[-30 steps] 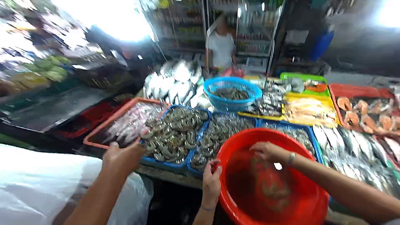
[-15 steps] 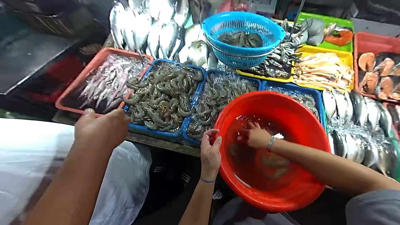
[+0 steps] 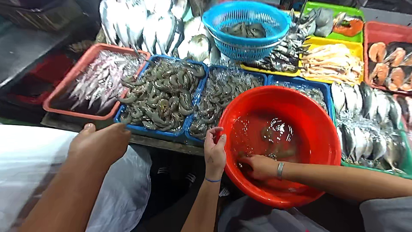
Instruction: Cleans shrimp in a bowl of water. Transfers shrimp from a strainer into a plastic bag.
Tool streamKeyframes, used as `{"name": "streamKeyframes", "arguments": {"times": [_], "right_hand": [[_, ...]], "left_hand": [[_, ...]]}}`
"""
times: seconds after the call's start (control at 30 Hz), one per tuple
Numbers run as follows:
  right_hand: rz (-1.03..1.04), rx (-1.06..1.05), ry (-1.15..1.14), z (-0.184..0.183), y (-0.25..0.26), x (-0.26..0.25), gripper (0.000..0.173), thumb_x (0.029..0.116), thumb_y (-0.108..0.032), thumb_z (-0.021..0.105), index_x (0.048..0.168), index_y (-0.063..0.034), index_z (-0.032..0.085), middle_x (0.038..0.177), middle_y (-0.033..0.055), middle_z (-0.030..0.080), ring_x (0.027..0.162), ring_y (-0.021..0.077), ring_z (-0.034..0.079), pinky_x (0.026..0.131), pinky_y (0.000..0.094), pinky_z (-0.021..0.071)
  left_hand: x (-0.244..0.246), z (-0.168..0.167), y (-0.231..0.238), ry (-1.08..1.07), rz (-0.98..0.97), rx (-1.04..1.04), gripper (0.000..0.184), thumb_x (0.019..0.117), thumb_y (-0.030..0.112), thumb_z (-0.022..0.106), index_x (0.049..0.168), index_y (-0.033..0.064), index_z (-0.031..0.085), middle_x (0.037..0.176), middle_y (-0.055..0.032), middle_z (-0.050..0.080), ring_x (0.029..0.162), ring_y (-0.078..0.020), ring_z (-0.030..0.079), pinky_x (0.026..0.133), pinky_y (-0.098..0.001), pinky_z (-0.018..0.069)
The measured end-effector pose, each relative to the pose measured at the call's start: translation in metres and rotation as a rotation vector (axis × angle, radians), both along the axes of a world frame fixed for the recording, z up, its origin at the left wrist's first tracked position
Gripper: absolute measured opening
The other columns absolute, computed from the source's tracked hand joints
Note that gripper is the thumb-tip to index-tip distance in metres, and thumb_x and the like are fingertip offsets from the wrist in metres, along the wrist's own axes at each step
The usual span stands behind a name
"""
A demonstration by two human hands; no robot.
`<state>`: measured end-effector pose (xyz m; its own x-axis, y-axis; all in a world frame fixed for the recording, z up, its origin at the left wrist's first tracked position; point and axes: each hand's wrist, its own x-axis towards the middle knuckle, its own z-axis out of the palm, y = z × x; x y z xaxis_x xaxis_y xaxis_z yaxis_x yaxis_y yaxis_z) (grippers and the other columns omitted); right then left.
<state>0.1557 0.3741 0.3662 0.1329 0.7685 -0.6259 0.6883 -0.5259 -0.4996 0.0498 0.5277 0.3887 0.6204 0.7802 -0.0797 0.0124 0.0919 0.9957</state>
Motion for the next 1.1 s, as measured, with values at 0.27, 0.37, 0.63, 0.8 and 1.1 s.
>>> {"name": "streamKeyframes", "arguments": {"times": [0.27, 0.37, 0.63, 0.8, 1.1], "right_hand": [[-0.033, 0.081, 0.172, -0.017, -0.019, 0.008, 0.029, 0.0897, -0.016, 0.071, 0.118, -0.0111, 0.071, 0.111, 0.0151, 0.072, 0.107, 0.0325, 0.068, 0.093, 0.0595, 0.0524], [-0.083, 0.074, 0.289, -0.015, -0.017, 0.017, 0.025, 0.0847, -0.013, 0.076, 0.109, -0.0066, 0.072, 0.103, 0.0137, 0.072, 0.098, 0.0286, 0.069, 0.087, 0.0571, 0.0539], [-0.076, 0.228, 0.207, -0.021, -0.011, 0.014, 0.034, 0.0869, -0.021, 0.075, 0.12, -0.011, 0.072, 0.112, 0.0129, 0.073, 0.108, 0.0278, 0.068, 0.096, 0.0549, 0.0535], [-0.358, 0.28, 0.681, -0.02, -0.009, 0.027, 0.02, 0.0823, -0.01, 0.076, 0.102, -0.0101, 0.074, 0.096, 0.0002, 0.073, 0.088, 0.0104, 0.068, 0.081, 0.0337, 0.0582], [-0.5, 0.237, 0.791, 0.109, -0.012, 0.107, 0.015, 0.0841, -0.017, 0.073, 0.099, -0.0144, 0.07, 0.086, 0.005, 0.07, 0.059, 0.0123, 0.064, 0.049, 0.028, 0.0551]], "left_hand": [[0.0, 0.002, 0.0, -0.015, -0.014, 0.012, 0.024, 0.1036, 0.011, 0.055, 0.127, 0.0127, 0.061, 0.118, -0.0038, 0.065, 0.101, -0.0152, 0.065, 0.082, -0.0363, 0.0577], [0.002, -0.002, 0.002, -0.051, -0.007, -0.008, 0.025, 0.1018, 0.009, 0.056, 0.126, 0.0104, 0.061, 0.118, -0.006, 0.066, 0.103, -0.0178, 0.066, 0.086, -0.0391, 0.0588], [0.006, -0.003, 0.007, -0.105, -0.021, -0.003, 0.025, 0.0986, 0.003, 0.055, 0.123, -0.0007, 0.061, 0.113, -0.0123, 0.067, 0.102, -0.0184, 0.066, 0.088, -0.0338, 0.058], [0.006, -0.002, 0.007, -0.125, -0.023, 0.006, 0.025, 0.0986, 0.003, 0.054, 0.122, -0.0007, 0.061, 0.117, -0.0116, 0.066, 0.105, -0.0174, 0.065, 0.089, -0.0328, 0.0576], [0.004, -0.003, 0.004, -0.148, -0.022, -0.047, 0.023, 0.0991, 0.003, 0.054, 0.12, 0.0027, 0.063, 0.117, -0.0092, 0.066, 0.107, -0.0159, 0.064, 0.09, -0.0315, 0.0564]]}}
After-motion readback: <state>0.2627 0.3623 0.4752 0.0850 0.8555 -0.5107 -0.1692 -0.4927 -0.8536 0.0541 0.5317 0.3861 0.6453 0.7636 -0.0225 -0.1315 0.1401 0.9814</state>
